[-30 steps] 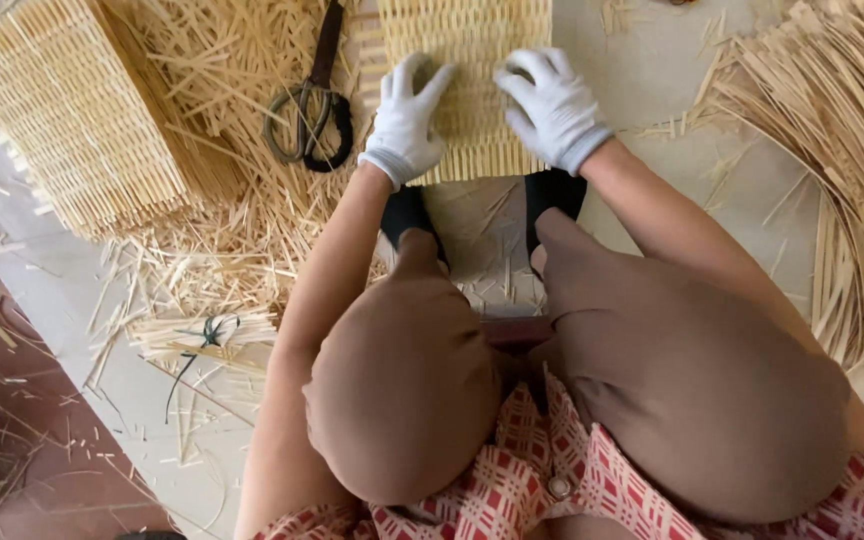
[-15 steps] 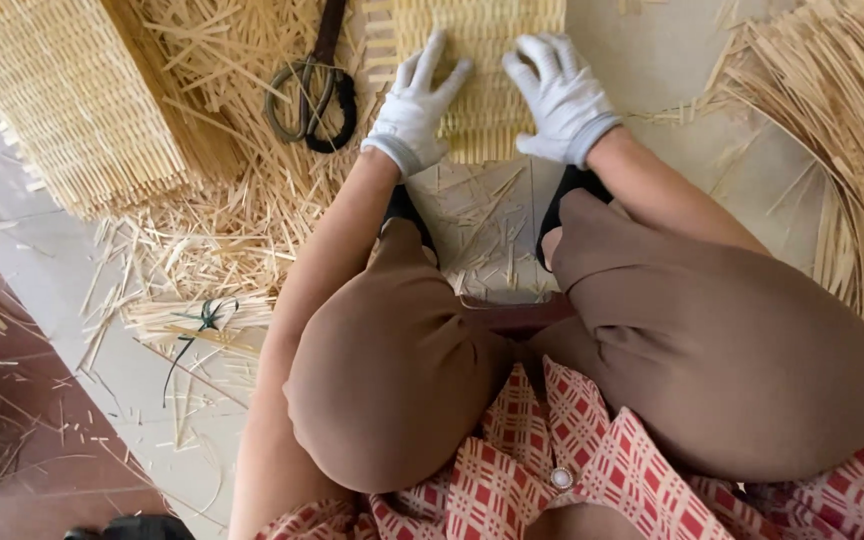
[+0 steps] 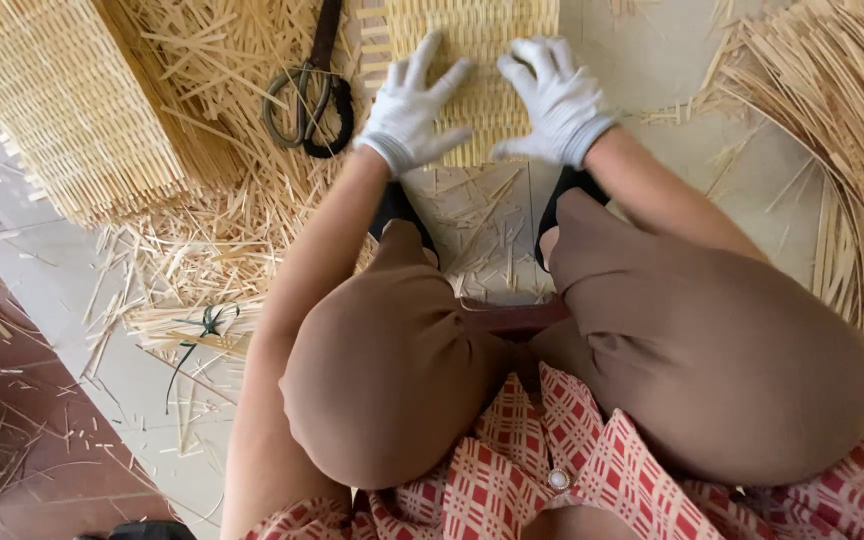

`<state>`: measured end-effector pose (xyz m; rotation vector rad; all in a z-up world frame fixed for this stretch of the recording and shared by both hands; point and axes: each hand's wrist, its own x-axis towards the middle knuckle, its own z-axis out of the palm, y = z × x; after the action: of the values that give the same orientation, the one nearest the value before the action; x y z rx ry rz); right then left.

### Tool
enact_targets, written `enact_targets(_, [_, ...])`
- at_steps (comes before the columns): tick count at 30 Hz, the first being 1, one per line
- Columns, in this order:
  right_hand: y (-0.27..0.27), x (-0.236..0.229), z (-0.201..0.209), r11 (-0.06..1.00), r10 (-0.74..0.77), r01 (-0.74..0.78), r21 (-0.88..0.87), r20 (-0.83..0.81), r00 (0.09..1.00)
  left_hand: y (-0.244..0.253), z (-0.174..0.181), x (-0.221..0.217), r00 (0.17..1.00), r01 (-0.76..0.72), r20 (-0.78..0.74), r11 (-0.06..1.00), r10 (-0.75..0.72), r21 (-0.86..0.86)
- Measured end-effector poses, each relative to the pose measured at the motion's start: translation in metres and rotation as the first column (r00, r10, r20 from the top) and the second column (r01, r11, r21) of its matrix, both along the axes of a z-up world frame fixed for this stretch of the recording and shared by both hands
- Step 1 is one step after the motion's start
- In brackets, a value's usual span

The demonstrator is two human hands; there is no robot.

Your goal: The recorder weaves and trims bamboo strips to assemble circular bases and rectangular mats.

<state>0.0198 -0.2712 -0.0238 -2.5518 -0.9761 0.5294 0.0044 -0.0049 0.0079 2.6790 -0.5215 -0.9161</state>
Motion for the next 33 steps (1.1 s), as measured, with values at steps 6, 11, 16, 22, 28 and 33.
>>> enact_targets(6, [0.014, -0.012, -0.028, 0.998, -0.055, 0.065, -0.016, 0.348, 0.936, -0.016, -0.042, -0.020, 0.919, 0.040, 0.392, 0.999, -0.026, -0.030])
enact_targets(11, [0.009, -0.011, -0.073, 0.996, 0.056, 0.015, -0.093, 0.709, 0.703, -0.010, -0.115, -0.032, 0.617, 0.090, 0.775, 0.990, -0.137, 0.104])
enact_targets(16, [0.035, -0.001, -0.003, 0.986, 0.047, 0.056, -0.157, 0.585, 0.810, -0.009, -0.077, -0.021, 0.771, 0.125, 0.636, 0.987, -0.034, -0.099])
enact_targets(22, [0.057, 0.061, 0.000, 0.959, 0.001, 0.038, -0.282, 0.137, 0.991, -0.009, -0.072, -0.023, 0.800, 0.114, 0.597, 0.992, -0.061, -0.051])
enact_targets(28, [0.082, 0.111, -0.061, 0.989, -0.062, 0.027, 0.143, 0.247, 0.967, -0.012, -0.085, -0.027, 0.828, 0.095, 0.559, 0.993, -0.042, -0.067])
enact_targets(33, [0.102, 0.132, -0.038, 0.993, -0.116, 0.117, -0.024, 0.026, 0.993, -0.016, -0.066, -0.026, 0.861, 0.094, 0.501, 0.996, -0.084, 0.005])
